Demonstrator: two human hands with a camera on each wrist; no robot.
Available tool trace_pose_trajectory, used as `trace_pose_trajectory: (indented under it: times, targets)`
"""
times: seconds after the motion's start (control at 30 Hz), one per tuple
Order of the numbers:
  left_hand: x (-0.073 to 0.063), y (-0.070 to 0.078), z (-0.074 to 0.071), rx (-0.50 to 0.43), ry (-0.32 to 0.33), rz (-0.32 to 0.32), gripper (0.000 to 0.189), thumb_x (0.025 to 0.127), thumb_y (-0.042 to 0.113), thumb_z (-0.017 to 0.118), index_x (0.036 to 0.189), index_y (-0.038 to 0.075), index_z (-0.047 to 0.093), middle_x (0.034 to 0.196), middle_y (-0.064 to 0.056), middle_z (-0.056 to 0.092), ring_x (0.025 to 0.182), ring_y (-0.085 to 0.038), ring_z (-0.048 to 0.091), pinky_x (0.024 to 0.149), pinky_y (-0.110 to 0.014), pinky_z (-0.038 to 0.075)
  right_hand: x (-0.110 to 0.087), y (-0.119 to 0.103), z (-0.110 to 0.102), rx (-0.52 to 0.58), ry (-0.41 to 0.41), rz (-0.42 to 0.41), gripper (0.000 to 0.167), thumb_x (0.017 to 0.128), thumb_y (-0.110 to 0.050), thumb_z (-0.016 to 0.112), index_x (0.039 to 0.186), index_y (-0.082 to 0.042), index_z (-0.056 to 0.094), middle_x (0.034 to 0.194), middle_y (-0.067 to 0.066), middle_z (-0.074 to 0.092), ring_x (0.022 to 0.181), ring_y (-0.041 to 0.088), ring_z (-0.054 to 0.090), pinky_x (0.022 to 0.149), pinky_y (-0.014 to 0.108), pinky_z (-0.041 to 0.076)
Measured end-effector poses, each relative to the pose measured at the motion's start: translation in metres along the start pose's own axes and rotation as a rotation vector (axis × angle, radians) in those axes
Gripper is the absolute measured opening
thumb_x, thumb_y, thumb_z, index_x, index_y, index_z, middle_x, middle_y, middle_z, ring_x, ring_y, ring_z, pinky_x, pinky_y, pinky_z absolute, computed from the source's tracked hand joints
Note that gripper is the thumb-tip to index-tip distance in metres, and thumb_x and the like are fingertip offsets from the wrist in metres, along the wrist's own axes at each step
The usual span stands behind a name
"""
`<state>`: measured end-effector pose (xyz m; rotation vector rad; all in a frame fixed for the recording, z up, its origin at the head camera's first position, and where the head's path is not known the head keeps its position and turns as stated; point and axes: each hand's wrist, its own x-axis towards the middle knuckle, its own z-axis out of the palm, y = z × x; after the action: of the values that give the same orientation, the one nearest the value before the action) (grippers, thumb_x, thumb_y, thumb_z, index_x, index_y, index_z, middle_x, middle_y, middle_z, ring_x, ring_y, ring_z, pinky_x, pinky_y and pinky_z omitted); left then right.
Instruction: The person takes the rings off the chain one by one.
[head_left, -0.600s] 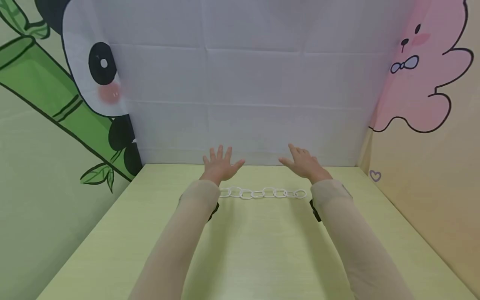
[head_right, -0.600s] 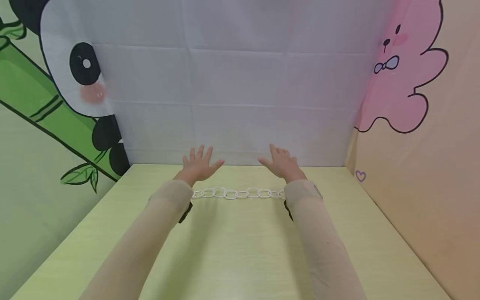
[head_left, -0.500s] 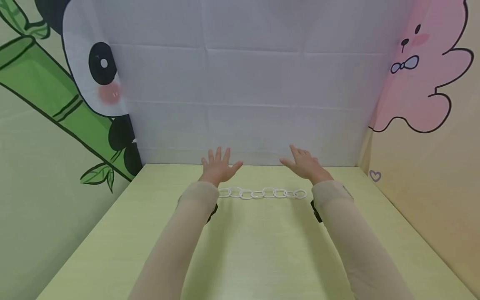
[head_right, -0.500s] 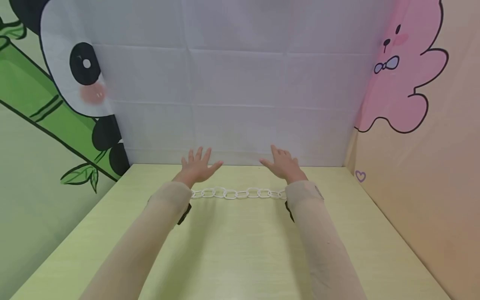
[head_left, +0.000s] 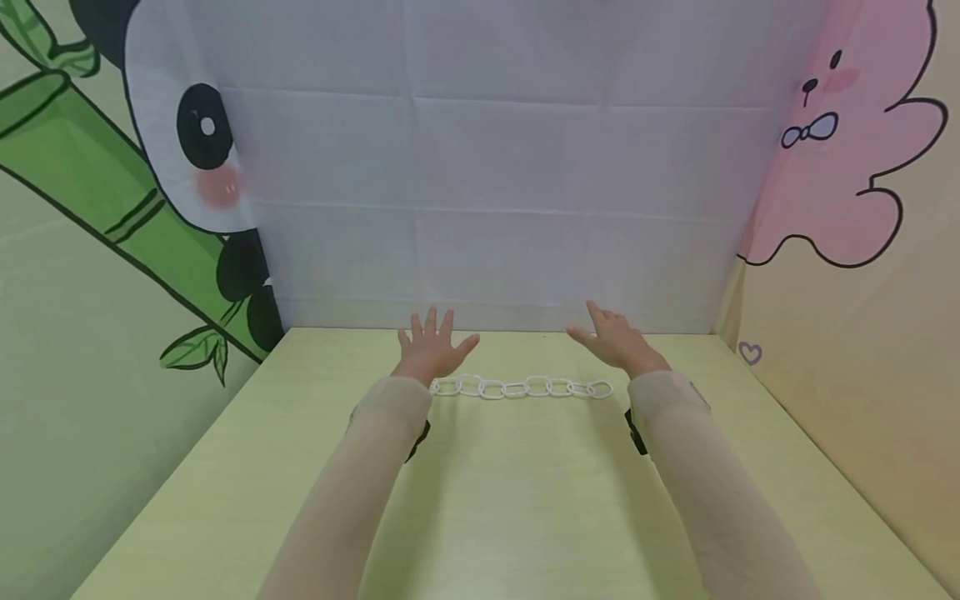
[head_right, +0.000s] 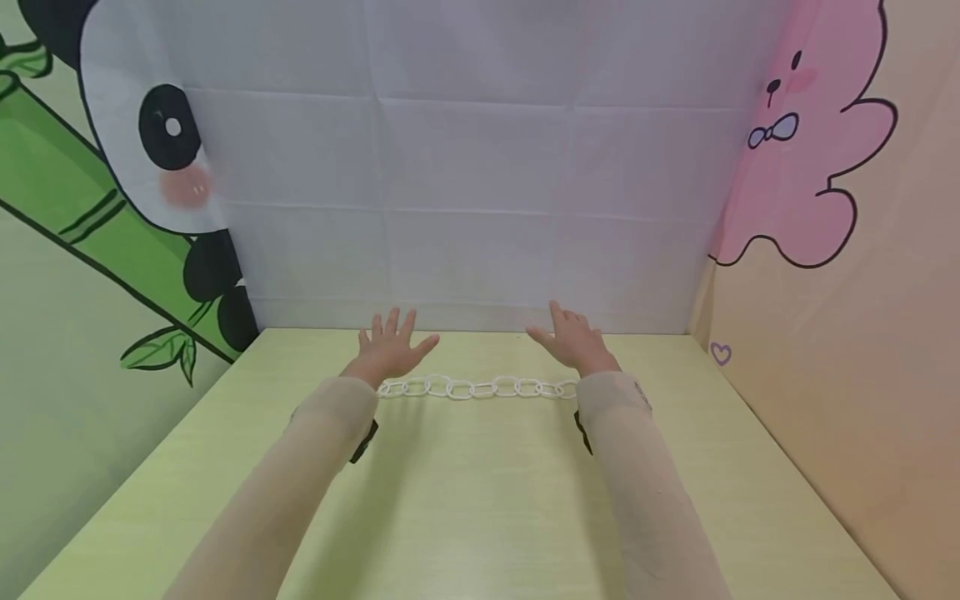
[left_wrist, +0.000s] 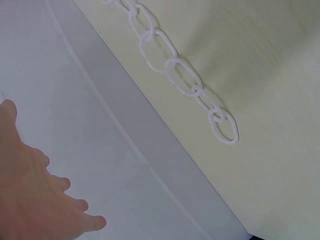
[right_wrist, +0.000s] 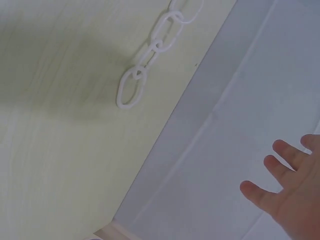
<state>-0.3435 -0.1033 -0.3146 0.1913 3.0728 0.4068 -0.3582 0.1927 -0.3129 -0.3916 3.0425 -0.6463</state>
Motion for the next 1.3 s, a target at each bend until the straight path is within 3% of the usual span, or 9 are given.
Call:
trace_pose_trajectory:
  times: [0.53,1.3]
  targets:
    - [0.004,0.003,0.018,-0.031,-0.024,0.005,0.078,0.093,0.061,0.026,0.149,0.011,0.004,0.151,-0.017,-0.005,0.134,-0.041,-0.011,0.104,-0.061,-0.001,-0.003,0.022,0.013,0.038,-0.043,0.062,0.080,0.095,-0.054,0.034,0.147,-0.002,0.002,0.147,0.028,0.012,0.133,0.044,0.010,0.103,0.060,0.013]
    - [0.014,0.010,0.053,-0.053,-0.049,0.018,0.077,0.093,0.061,0.024,0.149,0.011,0.006,0.151,-0.018,-0.002,0.134,-0.042,-0.006,0.104,-0.060,0.000,-0.007,0.048,0.035,0.130,-0.048,0.068,0.080,0.095,-0.051,0.039,0.146,0.000,0.005,0.147,0.026,0.013,0.133,0.042,0.013,0.105,0.057,0.014]
